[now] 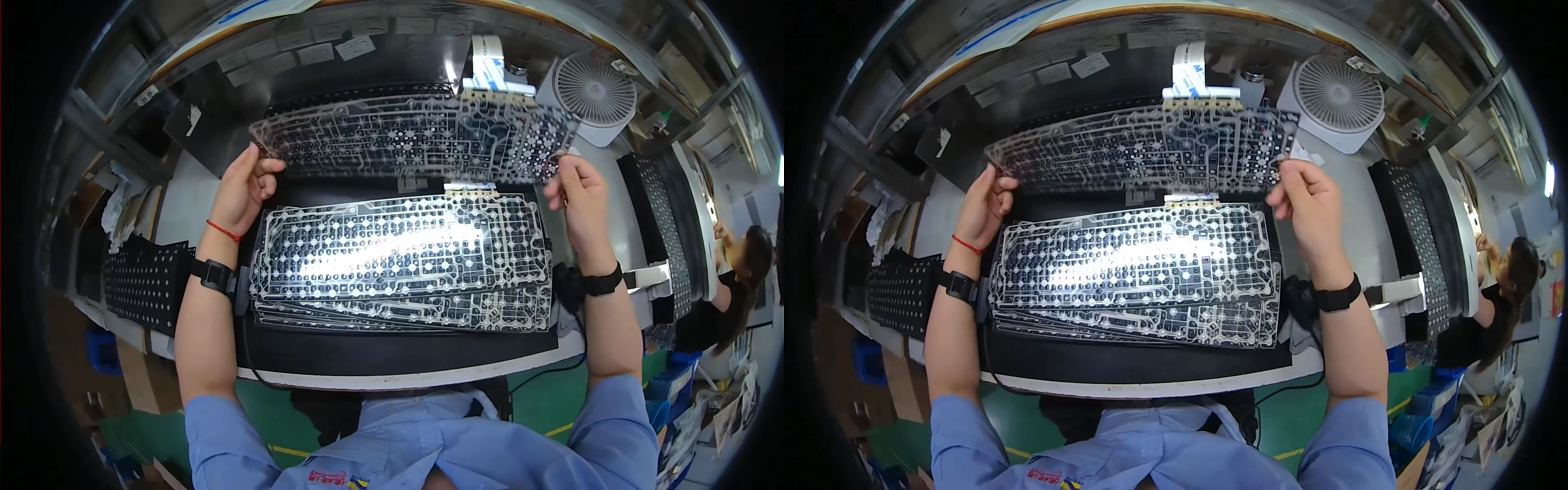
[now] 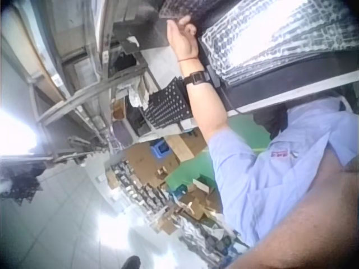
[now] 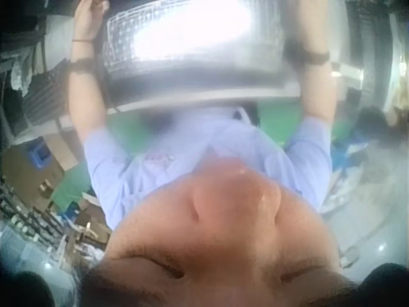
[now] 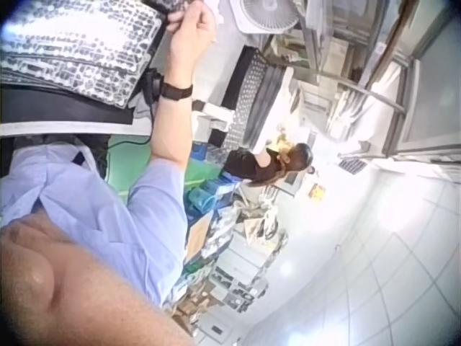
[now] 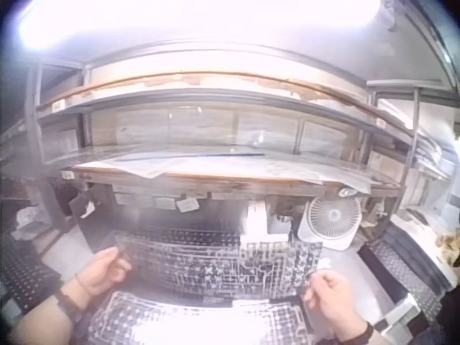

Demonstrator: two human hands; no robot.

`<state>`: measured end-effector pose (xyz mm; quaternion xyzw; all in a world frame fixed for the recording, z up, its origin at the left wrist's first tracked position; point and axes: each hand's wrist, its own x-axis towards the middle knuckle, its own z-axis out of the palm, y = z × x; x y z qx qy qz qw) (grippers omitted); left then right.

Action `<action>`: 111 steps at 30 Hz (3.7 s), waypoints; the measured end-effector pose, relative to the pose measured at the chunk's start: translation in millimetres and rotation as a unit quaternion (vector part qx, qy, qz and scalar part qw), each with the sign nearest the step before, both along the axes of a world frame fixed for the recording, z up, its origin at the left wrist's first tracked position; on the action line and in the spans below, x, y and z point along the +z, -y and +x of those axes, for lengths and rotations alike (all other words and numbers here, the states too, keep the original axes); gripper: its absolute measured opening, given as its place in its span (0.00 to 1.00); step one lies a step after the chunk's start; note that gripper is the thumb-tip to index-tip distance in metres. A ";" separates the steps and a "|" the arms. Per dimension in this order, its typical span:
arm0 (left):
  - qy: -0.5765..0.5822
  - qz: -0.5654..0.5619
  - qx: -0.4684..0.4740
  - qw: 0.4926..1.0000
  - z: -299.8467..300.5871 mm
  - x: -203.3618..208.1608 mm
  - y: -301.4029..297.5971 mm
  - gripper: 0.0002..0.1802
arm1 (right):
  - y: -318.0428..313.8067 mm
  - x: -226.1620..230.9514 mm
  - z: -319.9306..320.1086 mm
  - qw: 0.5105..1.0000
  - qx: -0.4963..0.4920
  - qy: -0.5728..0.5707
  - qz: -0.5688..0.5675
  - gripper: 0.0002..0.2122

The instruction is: Inspecting and sorting layers of keyboard membrane components at a workstation.

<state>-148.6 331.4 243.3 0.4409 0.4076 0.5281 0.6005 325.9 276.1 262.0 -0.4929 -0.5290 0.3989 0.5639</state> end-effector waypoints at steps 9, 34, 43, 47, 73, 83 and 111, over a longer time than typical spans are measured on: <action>-0.112 0.000 0.026 0.993 11.0 5.5 4.9 0.17 | 6.5 10.3 -10.7 0.998 0.046 0.022 0.027 0.12; -0.029 -0.023 0.100 0.994 -17.3 -9.5 -10.8 0.16 | 8.9 9.6 -14.0 0.962 0.179 0.197 -0.066 0.12; -0.485 0.145 0.003 0.862 -20.1 6.5 -28.5 0.17 | 7.7 16.3 -15.8 0.988 0.120 0.095 -0.029 0.10; -0.249 -0.031 -0.046 0.967 10.6 28.5 -22.9 0.22 | 3.9 9.0 -6.0 0.995 0.056 0.082 0.011 0.10; -0.050 0.023 -0.054 0.997 -7.6 -2.7 -14.1 0.07 | 0.5 4.6 -7.6 0.999 0.017 -0.039 -0.028 0.08; 0.012 0.070 -0.031 0.997 -7.7 0.9 -13.1 0.08 | 3.1 0.2 -1.4 0.999 -0.009 -0.014 0.047 0.09; -0.560 0.490 -0.020 0.668 54.4 63.8 48.6 0.23 | 3.7 6.4 -14.5 0.981 0.092 -0.161 -0.055 0.10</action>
